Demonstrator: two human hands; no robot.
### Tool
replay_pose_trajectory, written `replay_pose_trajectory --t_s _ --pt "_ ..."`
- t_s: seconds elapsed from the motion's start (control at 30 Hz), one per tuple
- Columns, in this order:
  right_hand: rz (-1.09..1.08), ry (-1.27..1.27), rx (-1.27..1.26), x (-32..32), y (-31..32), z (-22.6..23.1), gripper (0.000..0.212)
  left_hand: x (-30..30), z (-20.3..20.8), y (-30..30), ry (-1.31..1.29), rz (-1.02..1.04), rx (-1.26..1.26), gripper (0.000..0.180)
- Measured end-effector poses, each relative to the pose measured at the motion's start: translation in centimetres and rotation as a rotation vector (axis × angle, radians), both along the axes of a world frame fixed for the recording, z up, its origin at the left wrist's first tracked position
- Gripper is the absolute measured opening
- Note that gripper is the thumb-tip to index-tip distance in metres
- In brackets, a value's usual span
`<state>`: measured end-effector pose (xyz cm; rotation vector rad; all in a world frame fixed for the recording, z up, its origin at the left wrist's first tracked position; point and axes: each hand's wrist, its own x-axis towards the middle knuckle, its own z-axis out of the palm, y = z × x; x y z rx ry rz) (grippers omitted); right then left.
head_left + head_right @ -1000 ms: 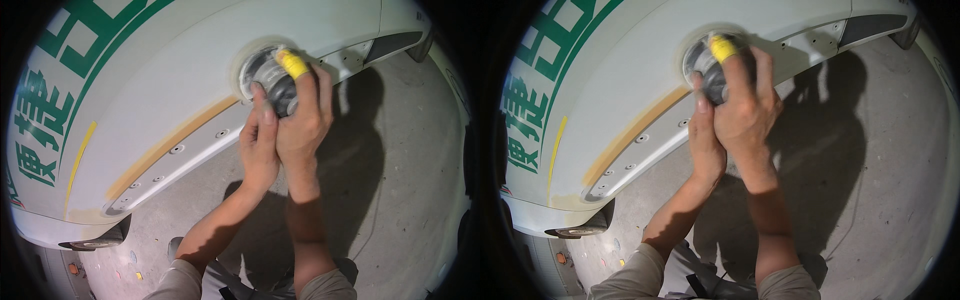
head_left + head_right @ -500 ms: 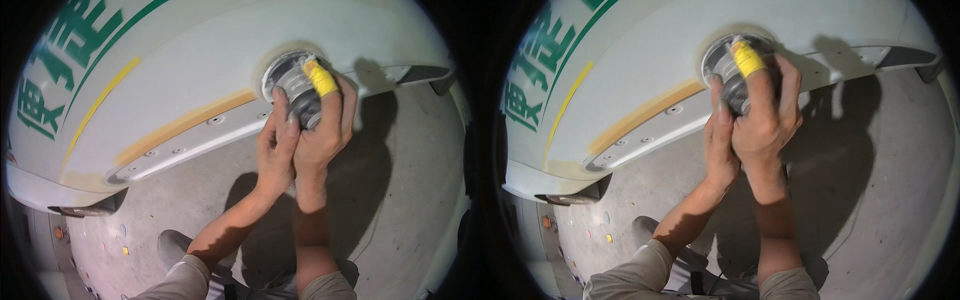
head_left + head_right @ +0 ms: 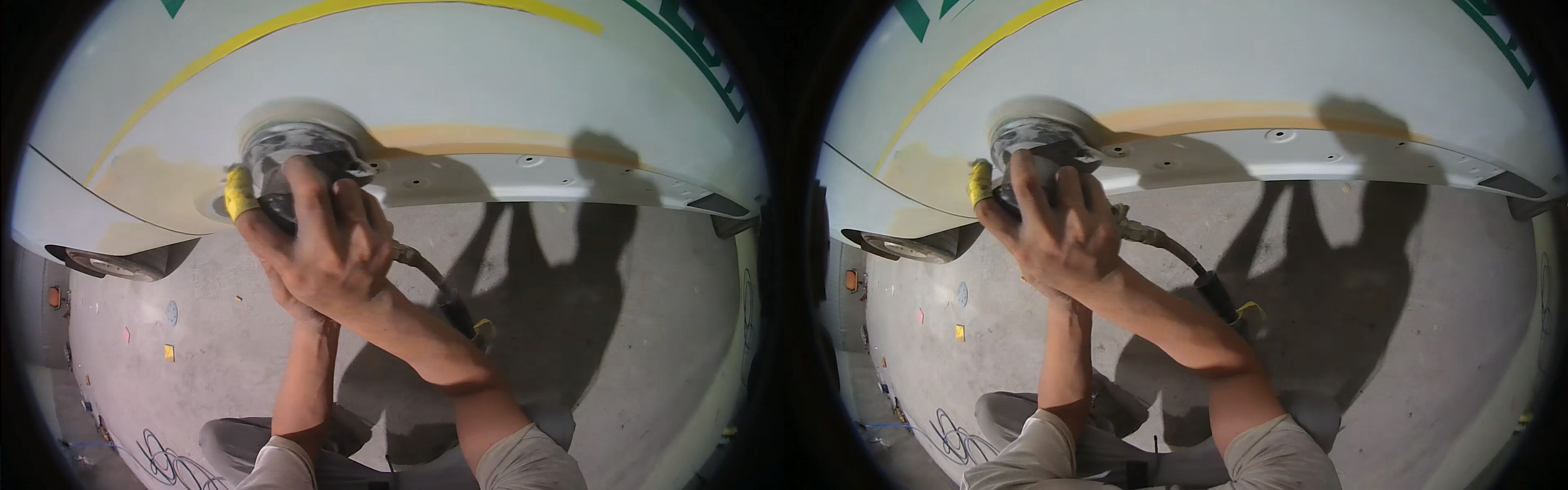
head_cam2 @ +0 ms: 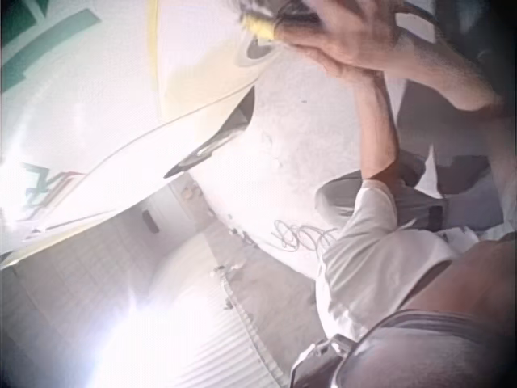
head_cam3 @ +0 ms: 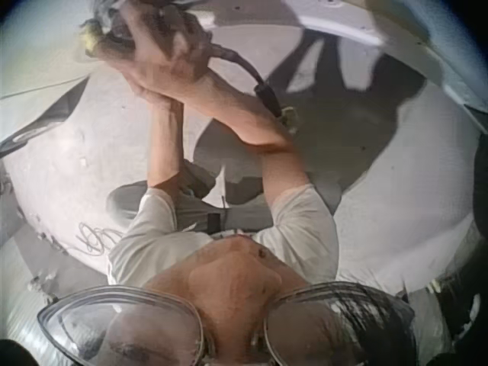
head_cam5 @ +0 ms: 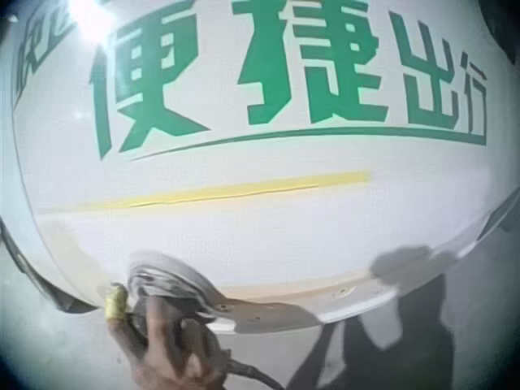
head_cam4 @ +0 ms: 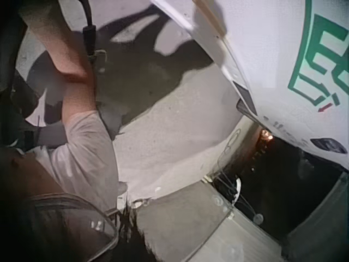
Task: The person attaches a sanding disc to a pneumatic sander and sands the side panel of a white van. They change sanding discs mid-task and continue sanding the same area.
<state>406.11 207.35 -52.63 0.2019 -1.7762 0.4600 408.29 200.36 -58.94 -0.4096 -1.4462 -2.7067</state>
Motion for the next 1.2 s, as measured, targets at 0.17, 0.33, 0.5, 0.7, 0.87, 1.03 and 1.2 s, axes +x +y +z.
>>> replay_pose_trajectory --t_s 0.17,0.33,0.5,0.7,0.87,1.03,1.2 --pt "-0.073 -0.012 -0.01 0.5 1.2 -0.3 0.025 0.2 1.3 1.3 0.014 -0.014 -0.031 0.083" --pt "-0.159 0.037 -0.177 3.2 10.4 -1.5 0.046 -0.4 1.4 8.8 0.125 -0.297 -0.067 0.069" --pt "-0.359 0.035 -0.232 4.3 16.0 -0.5 0.057 0.5 2.0 15.4 0.088 -0.395 -0.079 0.046" --pt "-0.256 0.025 -0.065 2.1 9.0 -0.1 0.051 -0.4 2.3 8.6 0.216 -0.228 0.107 0.063" --pt "-0.045 0.114 -0.032 -0.5 0.7 0.9 0.036 -1.8 2.4 -0.1 0.156 -0.082 0.023 0.071" --pt "-0.025 0.05 0.04 -0.9 -2.0 1.8 0.025 -1.6 2.4 -3.2 0.1 -0.015 0.059 0.064" --pt "-0.06 0.135 -0.016 0.0 3.0 0.6 0.027 -1.3 1.8 0.8 0.08 -0.078 0.059 0.057"
